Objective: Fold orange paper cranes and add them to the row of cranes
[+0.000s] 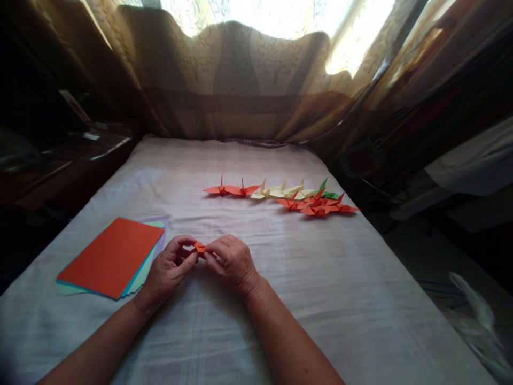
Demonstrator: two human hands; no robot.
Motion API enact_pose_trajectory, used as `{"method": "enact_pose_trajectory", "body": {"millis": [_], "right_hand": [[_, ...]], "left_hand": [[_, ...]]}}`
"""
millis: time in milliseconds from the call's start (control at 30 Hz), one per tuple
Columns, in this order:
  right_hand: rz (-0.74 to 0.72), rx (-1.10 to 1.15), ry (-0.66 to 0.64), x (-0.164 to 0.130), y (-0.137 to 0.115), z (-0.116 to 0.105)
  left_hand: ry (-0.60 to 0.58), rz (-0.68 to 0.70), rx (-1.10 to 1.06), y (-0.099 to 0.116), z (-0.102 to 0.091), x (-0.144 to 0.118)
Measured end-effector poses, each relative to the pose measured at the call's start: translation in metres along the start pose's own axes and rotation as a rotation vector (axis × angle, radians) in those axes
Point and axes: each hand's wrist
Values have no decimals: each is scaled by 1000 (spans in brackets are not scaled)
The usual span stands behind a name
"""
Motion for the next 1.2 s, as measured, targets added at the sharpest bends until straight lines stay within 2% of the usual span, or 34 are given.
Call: {"method": "enact_pose_trajectory", "body": {"millis": [233, 400, 567, 867, 1067, 1200], "right_hand": [[79, 11, 11, 2, -2, -1], [141, 27, 2, 2, -2, -1], [84, 20, 40, 1, 0, 1], [-40, -144, 38, 1, -3, -3], [9, -100, 81, 1, -4, 1], [54, -85, 81, 1, -5, 3]], "left_hand": [[-60, 17, -58, 1, -1, 0], [-45, 42, -106, -2, -1, 0], [-25, 67, -107, -6, 0, -2], [0, 106, -63, -8, 0, -1], [91, 158, -19, 0, 0, 1], [-19, 71, -48, -3, 1, 0]]}}
Point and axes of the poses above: each hand's wrist, its own x-axis towards the middle knuckle, its own z-axis out of the palm, y = z × x, and after that the axes turned 9 degrees about y, right-handed
